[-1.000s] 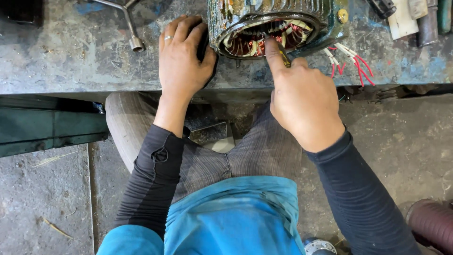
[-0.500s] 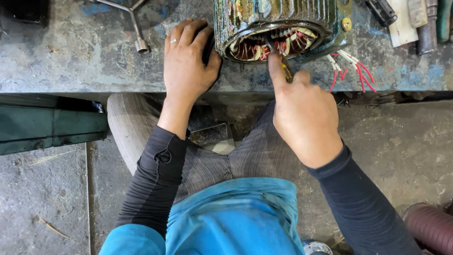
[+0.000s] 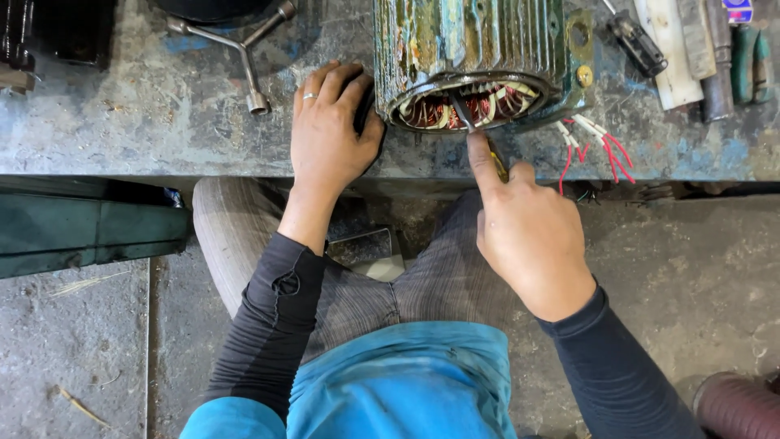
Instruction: The person uses a flathead screwdriver to pry and adjust the copper windings inside the stator of an electric motor. They hold the motor casing with one hand while manipulating the internal components with the tool, occasionally using their fingers to reposition the wires.
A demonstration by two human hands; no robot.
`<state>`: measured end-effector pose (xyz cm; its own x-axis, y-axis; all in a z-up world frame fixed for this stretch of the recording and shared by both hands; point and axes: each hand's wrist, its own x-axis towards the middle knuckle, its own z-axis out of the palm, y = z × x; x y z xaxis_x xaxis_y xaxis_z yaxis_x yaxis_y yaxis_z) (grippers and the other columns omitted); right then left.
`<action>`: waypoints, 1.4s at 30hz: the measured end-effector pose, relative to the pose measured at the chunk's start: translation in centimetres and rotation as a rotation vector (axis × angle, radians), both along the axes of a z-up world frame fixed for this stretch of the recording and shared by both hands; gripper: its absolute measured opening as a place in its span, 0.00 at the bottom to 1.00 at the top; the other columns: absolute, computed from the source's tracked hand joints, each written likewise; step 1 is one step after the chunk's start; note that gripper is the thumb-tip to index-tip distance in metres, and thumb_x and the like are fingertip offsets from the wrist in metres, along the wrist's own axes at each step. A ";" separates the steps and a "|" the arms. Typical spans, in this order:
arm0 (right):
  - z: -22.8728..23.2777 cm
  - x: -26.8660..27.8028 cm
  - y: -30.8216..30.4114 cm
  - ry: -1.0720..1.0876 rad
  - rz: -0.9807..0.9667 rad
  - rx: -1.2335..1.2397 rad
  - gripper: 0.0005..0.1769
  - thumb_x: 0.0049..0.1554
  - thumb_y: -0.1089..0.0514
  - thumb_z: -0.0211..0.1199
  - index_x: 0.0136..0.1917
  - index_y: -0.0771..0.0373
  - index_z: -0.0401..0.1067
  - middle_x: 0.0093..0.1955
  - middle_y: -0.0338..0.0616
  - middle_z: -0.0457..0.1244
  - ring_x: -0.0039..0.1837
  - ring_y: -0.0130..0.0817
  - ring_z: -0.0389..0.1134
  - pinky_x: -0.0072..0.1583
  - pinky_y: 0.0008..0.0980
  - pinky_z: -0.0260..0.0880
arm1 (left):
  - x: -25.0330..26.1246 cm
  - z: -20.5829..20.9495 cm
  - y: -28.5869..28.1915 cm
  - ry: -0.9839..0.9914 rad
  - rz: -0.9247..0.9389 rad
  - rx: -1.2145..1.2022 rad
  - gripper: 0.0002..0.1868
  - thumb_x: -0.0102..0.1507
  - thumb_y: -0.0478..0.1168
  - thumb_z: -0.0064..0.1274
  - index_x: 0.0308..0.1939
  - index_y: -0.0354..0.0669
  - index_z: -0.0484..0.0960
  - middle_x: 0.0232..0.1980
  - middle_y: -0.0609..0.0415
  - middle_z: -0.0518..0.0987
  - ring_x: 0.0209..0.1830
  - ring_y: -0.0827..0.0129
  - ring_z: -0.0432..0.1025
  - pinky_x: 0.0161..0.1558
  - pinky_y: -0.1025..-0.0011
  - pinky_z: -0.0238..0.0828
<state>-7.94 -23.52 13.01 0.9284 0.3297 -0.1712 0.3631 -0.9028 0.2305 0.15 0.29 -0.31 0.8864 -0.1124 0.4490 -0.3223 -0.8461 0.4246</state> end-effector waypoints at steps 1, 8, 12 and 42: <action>-0.3 -0.1 -0.1 0.026 -0.021 0.005 0.45 0.59 0.57 0.56 0.87 0.50 0.51 0.45 0.57 0.63 0.28 0.59 0.72 0.28 0.54 0.72 | 0.0 0.0 0.0 0.005 0.005 0.002 0.24 0.63 0.43 0.54 0.62 0.38 0.83 0.67 0.49 0.78 0.71 0.48 0.65 0.66 0.45 0.65; -0.7 1.0 -0.5 0.031 -0.020 0.054 0.46 0.59 0.55 0.59 0.88 0.49 0.50 0.45 0.58 0.63 0.28 0.60 0.71 0.28 0.54 0.71 | -0.1 -0.1 -0.1 -0.010 -0.006 0.009 0.25 0.63 0.43 0.54 0.63 0.37 0.83 0.67 0.47 0.78 0.71 0.47 0.65 0.67 0.44 0.64; -0.6 0.1 -0.7 0.026 -0.040 0.008 0.47 0.56 0.54 0.59 0.87 0.46 0.52 0.46 0.55 0.63 0.30 0.61 0.73 0.30 0.58 0.73 | 0.0 -0.2 0.0 -0.002 0.001 0.020 0.25 0.64 0.44 0.54 0.64 0.38 0.82 0.67 0.46 0.78 0.71 0.47 0.65 0.68 0.43 0.63; -0.8 0.7 -0.5 -0.086 0.031 0.009 0.44 0.57 0.59 0.57 0.86 0.50 0.56 0.41 0.54 0.62 0.27 0.57 0.70 0.26 0.51 0.69 | 0.0 -0.2 -0.1 0.017 0.007 0.027 0.26 0.64 0.45 0.53 0.64 0.38 0.82 0.67 0.47 0.78 0.71 0.48 0.64 0.69 0.43 0.62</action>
<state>-7.19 -24.04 12.17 0.9287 0.3600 -0.0886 0.3705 -0.8934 0.2540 0.14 0.17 -0.51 0.8947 -0.1178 0.4309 -0.3090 -0.8598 0.4066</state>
